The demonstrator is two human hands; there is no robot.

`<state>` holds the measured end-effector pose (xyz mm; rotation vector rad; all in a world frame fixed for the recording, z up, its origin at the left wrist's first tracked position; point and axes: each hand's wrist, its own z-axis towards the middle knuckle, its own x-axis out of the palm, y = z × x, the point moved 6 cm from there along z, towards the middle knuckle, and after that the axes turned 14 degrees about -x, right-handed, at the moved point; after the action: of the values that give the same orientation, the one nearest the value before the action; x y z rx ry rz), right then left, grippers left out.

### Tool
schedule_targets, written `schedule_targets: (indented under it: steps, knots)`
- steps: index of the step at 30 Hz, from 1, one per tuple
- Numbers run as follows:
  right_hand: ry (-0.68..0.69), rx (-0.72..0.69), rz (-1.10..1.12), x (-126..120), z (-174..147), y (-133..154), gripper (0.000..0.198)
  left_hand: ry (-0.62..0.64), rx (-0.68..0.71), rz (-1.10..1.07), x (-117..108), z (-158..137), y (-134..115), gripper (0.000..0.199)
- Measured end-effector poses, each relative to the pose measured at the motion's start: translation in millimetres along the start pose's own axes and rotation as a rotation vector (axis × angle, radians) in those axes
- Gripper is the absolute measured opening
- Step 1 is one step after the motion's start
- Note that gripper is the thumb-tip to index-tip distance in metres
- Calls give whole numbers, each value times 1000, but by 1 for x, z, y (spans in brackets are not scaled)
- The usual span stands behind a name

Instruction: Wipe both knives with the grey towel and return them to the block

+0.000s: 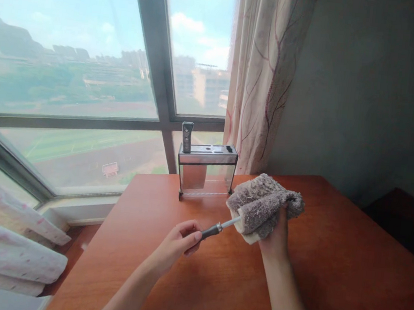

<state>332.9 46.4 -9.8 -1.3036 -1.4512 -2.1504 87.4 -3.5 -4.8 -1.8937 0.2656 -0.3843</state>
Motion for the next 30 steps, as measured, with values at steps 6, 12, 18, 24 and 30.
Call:
schedule_targets:
  steps: [6,12,18,24,30]
  knots:
    - [5,56,14,3,-6,-4,51,9,-101,-57,3,2,9,47]
    - [43,70,-38,8,-24,-18,52,26,-121,-191,9,6,17,49]
    - [171,118,-151,20,-48,-39,45,-30,-43,-279,13,7,13,45]
    - [240,5,-256,32,-54,-30,32,-90,6,-253,7,6,4,42]
    - [76,-11,-147,15,-28,-12,43,-38,22,-43,7,2,-3,38]
